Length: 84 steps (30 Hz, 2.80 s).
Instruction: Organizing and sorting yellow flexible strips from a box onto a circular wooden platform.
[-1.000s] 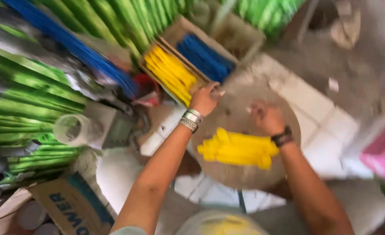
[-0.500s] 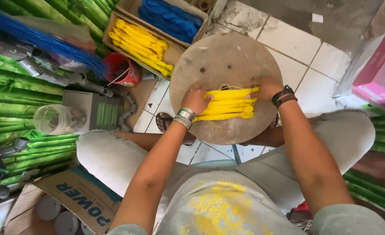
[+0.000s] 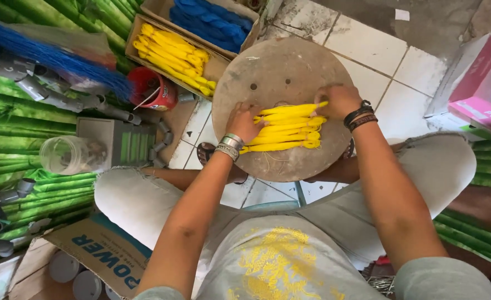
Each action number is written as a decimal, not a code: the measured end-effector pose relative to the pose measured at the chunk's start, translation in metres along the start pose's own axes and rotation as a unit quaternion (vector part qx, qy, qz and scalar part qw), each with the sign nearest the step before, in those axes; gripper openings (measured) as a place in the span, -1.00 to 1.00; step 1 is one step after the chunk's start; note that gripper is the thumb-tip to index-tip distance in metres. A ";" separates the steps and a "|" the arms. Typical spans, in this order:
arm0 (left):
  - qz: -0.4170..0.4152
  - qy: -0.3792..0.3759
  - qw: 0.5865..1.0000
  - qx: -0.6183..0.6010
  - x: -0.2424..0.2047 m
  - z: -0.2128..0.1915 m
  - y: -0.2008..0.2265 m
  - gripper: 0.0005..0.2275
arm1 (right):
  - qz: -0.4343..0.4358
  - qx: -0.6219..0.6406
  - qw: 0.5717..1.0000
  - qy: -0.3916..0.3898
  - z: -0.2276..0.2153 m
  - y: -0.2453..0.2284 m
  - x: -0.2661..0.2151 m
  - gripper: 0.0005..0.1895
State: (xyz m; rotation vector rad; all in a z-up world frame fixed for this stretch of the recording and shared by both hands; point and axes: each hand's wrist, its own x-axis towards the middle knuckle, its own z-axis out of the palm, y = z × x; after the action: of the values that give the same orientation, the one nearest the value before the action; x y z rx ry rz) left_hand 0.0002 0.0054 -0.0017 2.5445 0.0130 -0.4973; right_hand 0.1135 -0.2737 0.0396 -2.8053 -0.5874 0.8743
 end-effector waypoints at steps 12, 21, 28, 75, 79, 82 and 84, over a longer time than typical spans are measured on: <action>-0.291 0.205 0.900 -0.252 0.003 -0.025 0.015 -0.36 | -0.087 0.500 0.858 0.082 -0.026 -0.006 -0.016 -0.69; -0.218 0.221 0.659 -0.685 0.016 -0.026 0.035 -0.54 | -0.065 0.588 0.801 0.093 -0.006 0.011 0.002 -0.68; -0.144 0.262 0.805 -0.512 -0.031 -0.052 0.075 -0.93 | 0.002 0.860 0.507 0.053 0.041 -0.001 0.052 -0.70; -0.291 0.139 0.947 -0.009 0.247 -0.050 -0.391 -0.62 | -0.109 -0.058 0.989 0.077 0.105 -0.303 0.361 -0.64; -0.624 0.301 0.711 -0.119 0.307 -0.027 -0.398 -0.82 | -0.156 -0.165 0.963 0.145 0.115 -0.312 0.364 -0.60; -0.502 0.439 0.710 -0.225 0.309 0.001 -0.435 -0.85 | -0.152 -0.172 0.956 0.185 0.105 -0.325 0.351 -0.64; -0.482 0.360 0.760 -0.246 0.299 -0.004 -0.431 -0.77 | -0.153 -0.156 0.954 0.205 0.116 -0.321 0.359 -0.69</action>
State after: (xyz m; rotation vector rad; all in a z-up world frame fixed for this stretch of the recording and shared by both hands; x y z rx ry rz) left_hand 0.2326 0.3474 -0.3237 1.8551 1.5610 0.1837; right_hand 0.2142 0.1683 -0.1609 -2.9128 -1.1258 0.1380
